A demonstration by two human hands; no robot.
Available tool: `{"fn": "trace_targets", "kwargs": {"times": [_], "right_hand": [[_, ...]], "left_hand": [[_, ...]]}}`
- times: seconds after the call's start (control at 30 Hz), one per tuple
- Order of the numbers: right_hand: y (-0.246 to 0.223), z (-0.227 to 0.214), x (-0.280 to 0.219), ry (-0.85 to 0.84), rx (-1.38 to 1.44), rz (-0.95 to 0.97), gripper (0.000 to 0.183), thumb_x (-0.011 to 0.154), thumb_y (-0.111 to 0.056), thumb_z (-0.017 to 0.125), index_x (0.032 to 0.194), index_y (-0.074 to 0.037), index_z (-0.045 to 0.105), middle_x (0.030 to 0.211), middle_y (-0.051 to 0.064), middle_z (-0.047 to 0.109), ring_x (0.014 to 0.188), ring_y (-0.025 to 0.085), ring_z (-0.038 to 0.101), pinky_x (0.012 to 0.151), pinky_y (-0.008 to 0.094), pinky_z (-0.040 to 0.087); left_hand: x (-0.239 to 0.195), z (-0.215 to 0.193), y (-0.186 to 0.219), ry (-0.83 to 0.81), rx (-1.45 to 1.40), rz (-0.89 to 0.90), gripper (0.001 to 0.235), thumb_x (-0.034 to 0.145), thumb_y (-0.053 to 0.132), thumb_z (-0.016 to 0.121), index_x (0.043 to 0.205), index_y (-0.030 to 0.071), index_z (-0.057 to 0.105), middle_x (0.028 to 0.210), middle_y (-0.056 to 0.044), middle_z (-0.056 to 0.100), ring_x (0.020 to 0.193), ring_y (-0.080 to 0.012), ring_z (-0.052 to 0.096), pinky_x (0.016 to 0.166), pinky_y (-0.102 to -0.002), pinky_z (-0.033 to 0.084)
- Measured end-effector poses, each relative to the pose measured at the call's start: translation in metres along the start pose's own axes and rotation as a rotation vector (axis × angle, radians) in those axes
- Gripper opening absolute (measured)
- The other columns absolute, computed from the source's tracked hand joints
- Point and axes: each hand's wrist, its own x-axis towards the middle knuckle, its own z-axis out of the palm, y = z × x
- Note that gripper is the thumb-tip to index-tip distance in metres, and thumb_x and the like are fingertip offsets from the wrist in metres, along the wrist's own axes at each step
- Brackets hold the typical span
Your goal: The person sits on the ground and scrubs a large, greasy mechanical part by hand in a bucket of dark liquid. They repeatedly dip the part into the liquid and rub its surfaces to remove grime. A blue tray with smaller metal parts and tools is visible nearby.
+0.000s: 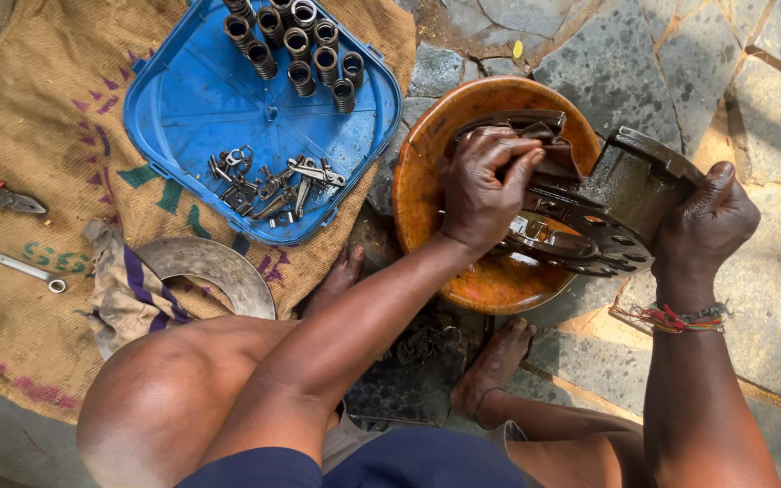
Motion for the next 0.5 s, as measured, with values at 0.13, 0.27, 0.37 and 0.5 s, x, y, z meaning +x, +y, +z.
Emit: {"fn": "trace_targets", "kwargs": {"times": [0.13,0.27,0.37,0.5], "right_hand": [[-0.009,0.005,0.001,-0.001,0.019,-0.02,0.056,0.125,-0.024,0.05,0.074,-0.002,0.043,0.068,-0.003,0.042,0.066,0.007,0.033,0.057,0.032,0.028],[-0.016,0.008,-0.004,-0.012,0.007,-0.099,0.048,0.122,-0.02,0.046,0.077,-0.003,0.046,0.07,-0.002,0.044,0.067,0.007,0.034,0.059,0.032,0.029],[-0.015,0.012,-0.004,0.009,0.016,-0.056,0.046,0.121,-0.019,0.046,0.078,-0.003,0.049,0.071,-0.004,0.045,0.072,0.007,0.037,0.062,0.033,0.032],[-0.002,0.006,-0.008,0.005,-0.015,-0.064,0.052,0.123,-0.021,0.046,0.075,-0.001,0.041,0.068,-0.001,0.041,0.066,0.007,0.034,0.058,0.032,0.029]], "left_hand": [[0.002,-0.009,-0.005,0.012,-0.041,-0.008,0.01,0.096,0.014,0.074,0.1,0.005,0.073,0.101,-0.01,0.069,0.1,-0.0246,0.068,0.091,-0.035,0.055],[0.0,-0.01,-0.057,0.206,0.136,-0.27,0.012,0.094,0.017,0.074,0.089,0.006,0.072,0.091,-0.009,0.071,0.084,-0.0241,0.07,0.079,-0.035,0.058],[-0.022,-0.024,-0.083,0.085,0.195,-0.723,0.017,0.097,0.021,0.07,0.088,0.008,0.072,0.075,-0.011,0.07,0.066,-0.0281,0.065,0.065,-0.042,0.053],[-0.059,-0.023,-0.109,0.06,0.349,-0.711,0.016,0.096,0.016,0.068,0.088,0.002,0.07,0.077,-0.017,0.07,0.069,-0.031,0.065,0.065,-0.045,0.05]]}}
